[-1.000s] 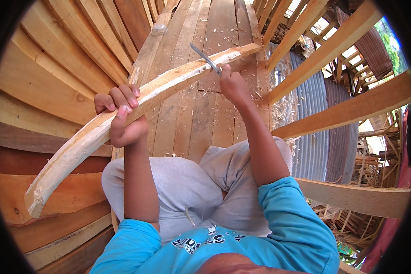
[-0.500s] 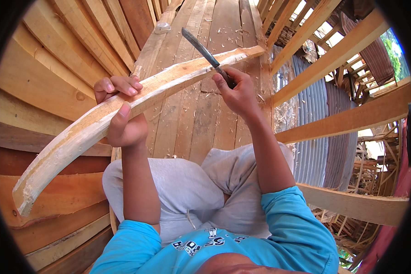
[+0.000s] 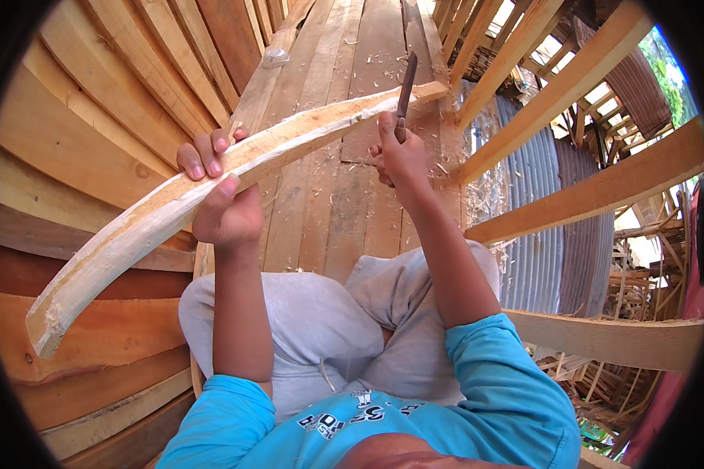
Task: The person sits on a wooden floor and uses a knife to shave and shape a long, curved piece of wood. They hold the wood with their left hand and repeatedly scrape the surface with the knife in their right hand, creating wood shavings.
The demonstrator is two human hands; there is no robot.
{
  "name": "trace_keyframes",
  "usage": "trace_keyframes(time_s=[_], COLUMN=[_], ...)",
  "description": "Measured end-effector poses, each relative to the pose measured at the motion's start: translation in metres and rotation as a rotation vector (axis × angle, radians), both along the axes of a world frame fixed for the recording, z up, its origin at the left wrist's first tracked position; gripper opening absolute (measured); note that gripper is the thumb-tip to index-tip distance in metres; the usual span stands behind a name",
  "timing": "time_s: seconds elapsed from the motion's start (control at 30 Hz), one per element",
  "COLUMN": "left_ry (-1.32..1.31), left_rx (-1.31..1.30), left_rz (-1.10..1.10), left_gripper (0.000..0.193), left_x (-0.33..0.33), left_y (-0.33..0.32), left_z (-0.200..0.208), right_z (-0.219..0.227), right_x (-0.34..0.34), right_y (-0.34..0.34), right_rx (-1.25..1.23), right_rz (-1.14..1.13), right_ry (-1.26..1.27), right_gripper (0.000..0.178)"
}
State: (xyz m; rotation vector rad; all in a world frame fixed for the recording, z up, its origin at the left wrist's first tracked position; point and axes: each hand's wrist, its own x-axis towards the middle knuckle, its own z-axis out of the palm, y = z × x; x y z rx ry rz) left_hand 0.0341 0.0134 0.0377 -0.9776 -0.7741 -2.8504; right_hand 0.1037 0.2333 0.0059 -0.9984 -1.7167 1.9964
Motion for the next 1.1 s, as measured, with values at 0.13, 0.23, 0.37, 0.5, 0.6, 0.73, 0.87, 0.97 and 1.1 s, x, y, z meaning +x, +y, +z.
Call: trace_keyframes(time_s=[0.13, 0.23, 0.37, 0.5, 0.6, 0.73, 0.87, 0.97, 1.1], left_ry=[0.051, 0.097, 0.171, 0.180, 0.217, 0.191, 0.242, 0.284, 0.301], left_rx=[-0.052, -0.124, -0.267, -0.285, -0.264, -0.229, -0.258, -0.283, -0.343], left_rz=[-0.042, -0.057, -0.075, -0.078, -0.063, -0.033, -0.043, -0.038, -0.018], left_gripper=[0.038, 0.039, 0.039, 0.039, 0.039, 0.038, 0.036, 0.036, 0.038], left_x=[0.008, 0.009, 0.009, 0.022, 0.025, 0.027, 0.027, 0.027, 0.028], left_y=[0.020, 0.036, 0.051, 0.057, 0.055, 0.057, 0.056, 0.054, 0.059], left_z=[-0.014, -0.032, -0.043, -0.043, -0.041, -0.042, -0.039, -0.039, -0.042], right_z=[-0.004, -0.016, -0.028, -0.029, -0.025, -0.024, -0.022, -0.018, -0.022], right_x=[-0.003, -0.006, -0.006, 0.000, 0.005, 0.003, 0.004, 0.004, -0.005], right_y=[0.003, 0.013, 0.041, 0.052, 0.050, 0.051, 0.051, 0.046, 0.051], right_rx=[-0.056, -0.113, -0.203, -0.227, -0.237, -0.214, -0.216, -0.204, -0.164], right_rz=[0.074, 0.021, -0.005, -0.007, 0.014, 0.027, 0.013, 0.015, -0.029], right_ry=[0.048, 0.153, 0.214, 0.225, 0.227, 0.259, 0.247, 0.244, 0.244], right_gripper=[0.042, 0.035, 0.029, 0.027, 0.027, 0.027, 0.027, 0.027, 0.026])
